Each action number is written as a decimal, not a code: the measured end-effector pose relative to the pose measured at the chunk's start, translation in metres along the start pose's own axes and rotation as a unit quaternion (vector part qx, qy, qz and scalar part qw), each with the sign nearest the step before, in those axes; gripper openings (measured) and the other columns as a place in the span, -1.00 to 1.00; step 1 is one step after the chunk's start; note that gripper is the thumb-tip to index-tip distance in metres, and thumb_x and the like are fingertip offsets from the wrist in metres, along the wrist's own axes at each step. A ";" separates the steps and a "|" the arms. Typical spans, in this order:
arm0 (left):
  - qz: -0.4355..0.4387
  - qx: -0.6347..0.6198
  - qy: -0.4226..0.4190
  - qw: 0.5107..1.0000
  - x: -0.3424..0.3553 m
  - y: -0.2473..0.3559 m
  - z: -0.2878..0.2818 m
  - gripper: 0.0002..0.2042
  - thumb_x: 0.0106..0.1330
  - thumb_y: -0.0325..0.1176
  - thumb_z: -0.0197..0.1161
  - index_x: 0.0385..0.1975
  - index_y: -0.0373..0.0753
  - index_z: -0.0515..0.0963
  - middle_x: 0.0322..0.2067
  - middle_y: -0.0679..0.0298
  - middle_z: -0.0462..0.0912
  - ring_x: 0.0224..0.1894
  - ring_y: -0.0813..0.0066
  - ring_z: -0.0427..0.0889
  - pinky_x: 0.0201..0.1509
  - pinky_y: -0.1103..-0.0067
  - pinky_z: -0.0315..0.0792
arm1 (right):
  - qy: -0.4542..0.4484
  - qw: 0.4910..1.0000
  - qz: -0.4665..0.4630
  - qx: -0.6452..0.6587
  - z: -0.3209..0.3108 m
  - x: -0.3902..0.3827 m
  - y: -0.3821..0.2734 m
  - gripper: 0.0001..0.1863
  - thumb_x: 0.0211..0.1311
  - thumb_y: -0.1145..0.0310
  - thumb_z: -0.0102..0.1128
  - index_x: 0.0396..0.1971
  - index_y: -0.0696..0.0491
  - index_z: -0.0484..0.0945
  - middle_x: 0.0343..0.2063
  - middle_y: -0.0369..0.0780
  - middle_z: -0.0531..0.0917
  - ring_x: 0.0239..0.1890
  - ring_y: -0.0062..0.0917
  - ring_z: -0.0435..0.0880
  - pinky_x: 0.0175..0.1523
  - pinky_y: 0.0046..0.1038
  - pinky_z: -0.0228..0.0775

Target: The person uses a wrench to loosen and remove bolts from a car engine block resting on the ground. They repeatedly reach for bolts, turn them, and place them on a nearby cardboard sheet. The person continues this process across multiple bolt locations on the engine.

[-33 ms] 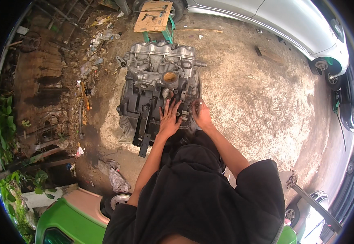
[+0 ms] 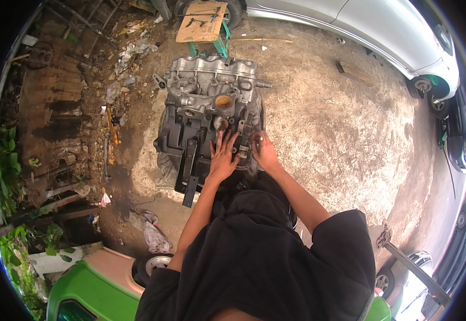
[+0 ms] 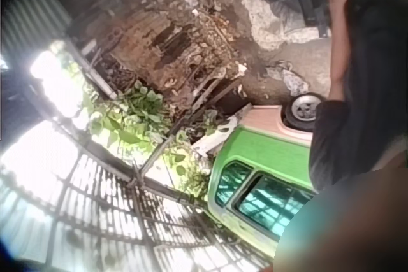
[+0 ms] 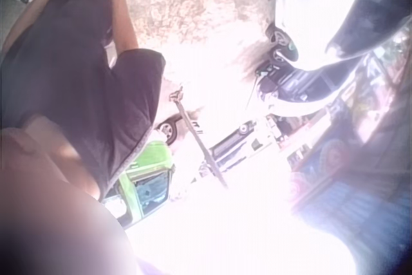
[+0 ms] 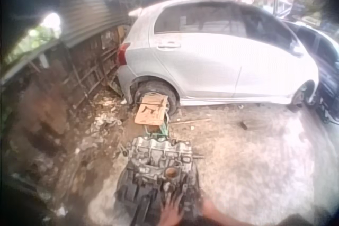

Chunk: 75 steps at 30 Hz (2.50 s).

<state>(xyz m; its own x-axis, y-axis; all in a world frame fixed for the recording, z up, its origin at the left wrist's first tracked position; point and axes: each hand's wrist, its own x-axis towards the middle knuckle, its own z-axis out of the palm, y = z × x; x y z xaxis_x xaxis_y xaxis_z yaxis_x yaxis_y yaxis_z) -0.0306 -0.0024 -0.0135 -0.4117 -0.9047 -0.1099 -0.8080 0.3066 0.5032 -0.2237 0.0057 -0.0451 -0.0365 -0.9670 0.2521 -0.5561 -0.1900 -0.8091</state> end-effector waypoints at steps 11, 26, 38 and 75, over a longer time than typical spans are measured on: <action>-0.005 -0.006 -0.002 1.000 0.000 0.001 0.001 -0.23 0.31 -0.30 0.24 0.52 0.09 0.05 0.54 0.27 0.00 0.61 0.26 -0.31 0.53 -0.15 -0.31 | -0.033 0.999 -0.016 0.032 -0.002 0.002 0.004 -0.77 0.21 0.69 0.14 -0.15 0.21 0.41 -0.24 -0.04 0.53 -0.16 -0.10 0.62 -0.07 -0.22 0.50; 0.000 0.001 0.009 1.000 -0.001 0.000 0.003 -0.22 0.28 -0.33 0.27 0.51 0.08 0.07 0.53 0.26 0.02 0.61 0.25 -0.31 0.53 -0.16 -0.31 | -0.033 0.989 0.115 0.090 0.002 0.007 0.009 -0.78 0.23 0.70 0.11 -0.15 0.19 0.38 -0.24 -0.04 0.53 -0.19 -0.11 0.66 -0.16 -0.23 0.52; -0.001 -0.009 0.009 1.000 0.000 0.002 0.002 -0.21 0.28 -0.32 0.27 0.51 0.10 0.06 0.53 0.25 0.01 0.61 0.25 -0.31 0.53 -0.16 -0.31 | -0.100 0.991 -0.070 -0.048 0.001 0.009 0.008 -0.62 0.04 0.73 0.10 -0.11 0.18 0.36 -0.21 0.01 0.47 -0.15 0.03 0.55 -0.12 -0.11 0.46; -0.005 -0.015 0.000 1.000 -0.002 0.001 -0.001 -0.25 0.31 -0.31 0.26 0.50 0.09 0.08 0.53 0.27 0.02 0.61 0.27 -0.30 0.53 -0.15 -0.30 | -0.003 0.999 -0.038 0.019 -0.001 0.006 0.013 -0.87 0.27 0.71 0.12 -0.25 0.21 0.43 -0.32 -0.10 0.54 -0.31 -0.31 0.69 -0.17 -0.33 0.53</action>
<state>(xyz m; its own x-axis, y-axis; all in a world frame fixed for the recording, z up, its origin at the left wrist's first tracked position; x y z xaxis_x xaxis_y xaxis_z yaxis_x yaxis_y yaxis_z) -0.0302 -0.0002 -0.0118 -0.4035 -0.9078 -0.1142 -0.7993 0.2890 0.5268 -0.2322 -0.0024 -0.0538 0.0102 -0.9508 0.3095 -0.5245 -0.2686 -0.8079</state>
